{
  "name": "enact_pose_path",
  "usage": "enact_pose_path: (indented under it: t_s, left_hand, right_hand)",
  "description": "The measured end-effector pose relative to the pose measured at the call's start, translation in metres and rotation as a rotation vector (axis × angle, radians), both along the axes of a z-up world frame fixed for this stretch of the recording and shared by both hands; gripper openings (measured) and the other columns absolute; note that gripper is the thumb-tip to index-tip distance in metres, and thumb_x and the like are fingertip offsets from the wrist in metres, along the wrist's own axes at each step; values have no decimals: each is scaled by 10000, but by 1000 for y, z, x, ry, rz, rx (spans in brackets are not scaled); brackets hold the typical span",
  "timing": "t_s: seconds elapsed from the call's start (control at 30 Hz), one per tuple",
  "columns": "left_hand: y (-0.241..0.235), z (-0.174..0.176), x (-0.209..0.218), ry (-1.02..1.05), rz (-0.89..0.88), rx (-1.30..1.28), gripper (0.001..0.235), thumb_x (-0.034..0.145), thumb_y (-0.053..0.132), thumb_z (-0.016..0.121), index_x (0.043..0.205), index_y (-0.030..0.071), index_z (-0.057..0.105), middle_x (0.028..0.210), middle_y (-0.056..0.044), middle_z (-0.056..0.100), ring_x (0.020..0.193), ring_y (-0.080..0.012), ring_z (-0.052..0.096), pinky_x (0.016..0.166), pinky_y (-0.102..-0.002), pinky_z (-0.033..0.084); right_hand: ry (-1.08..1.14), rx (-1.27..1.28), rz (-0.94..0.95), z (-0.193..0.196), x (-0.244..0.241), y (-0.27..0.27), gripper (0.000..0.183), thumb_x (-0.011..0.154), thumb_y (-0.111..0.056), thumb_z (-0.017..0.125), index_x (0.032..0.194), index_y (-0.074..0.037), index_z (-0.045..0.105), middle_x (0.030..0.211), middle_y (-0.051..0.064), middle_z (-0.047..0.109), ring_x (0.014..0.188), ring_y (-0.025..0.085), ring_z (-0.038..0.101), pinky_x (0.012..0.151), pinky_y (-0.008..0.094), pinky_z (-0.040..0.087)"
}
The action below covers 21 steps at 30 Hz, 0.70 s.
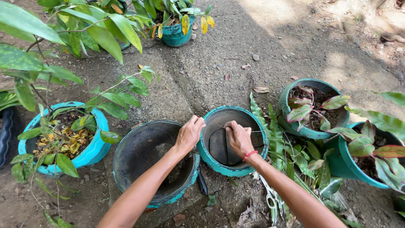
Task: The person repairs a broken green plastic planter by securing its split sections with a wire. They use a small trowel to adjust the planter's position and a pair of scissors to cut the wire after wrapping it around the planter's rim.
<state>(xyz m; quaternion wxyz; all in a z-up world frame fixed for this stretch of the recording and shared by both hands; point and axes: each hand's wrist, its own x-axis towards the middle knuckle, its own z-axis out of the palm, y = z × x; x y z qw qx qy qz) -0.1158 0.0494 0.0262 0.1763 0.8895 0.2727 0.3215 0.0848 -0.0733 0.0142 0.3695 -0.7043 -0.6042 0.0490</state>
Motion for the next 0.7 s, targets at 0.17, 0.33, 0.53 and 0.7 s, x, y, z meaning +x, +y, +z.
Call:
enact_pose_path:
  t_s: [0.17, 0.33, 0.53, 0.7]
  left_hand:
    - [5, 3, -4, 63, -23, -133, 146, 1053, 232, 540, 1054, 86, 522, 977, -151, 598, 788, -430, 693, 655, -510, 577]
    - [-1, 14, -10, 59, -28, -128, 135, 1055, 218, 543, 1052, 83, 538, 963, -163, 610, 807, -446, 677, 644, -523, 557]
    - [-4, 13, 2, 45, -43, -139, 113, 1034, 201, 556, 1061, 92, 539, 940, -156, 597, 786, -410, 698, 644, -496, 577]
    - [-3, 6, 3, 61, -24, -99, 120, 1038, 193, 570, 1056, 78, 543, 953, -165, 574, 831, -412, 679, 699, -511, 558]
  right_hand:
    - [161, 81, 93, 28, 31, -19, 91, 1036, -145, 580, 1093, -91, 627, 923, 120, 678, 828, 256, 658, 705, 340, 499]
    - [538, -149, 54, 51, 66, -34, 118, 1062, -148, 552, 1093, -101, 656, 753, -3, 494, 643, 71, 427, 547, 256, 374]
    - [1017, -102, 194, 51, 86, -25, 151, 1080, -120, 528, 1077, -100, 677, 754, -59, 482, 603, 37, 358, 515, 210, 289]
    - [551, -138, 225, 42, 57, -5, 162, 1038, -89, 551, 1080, -83, 707, 759, -39, 537, 692, 55, 478, 608, 236, 429]
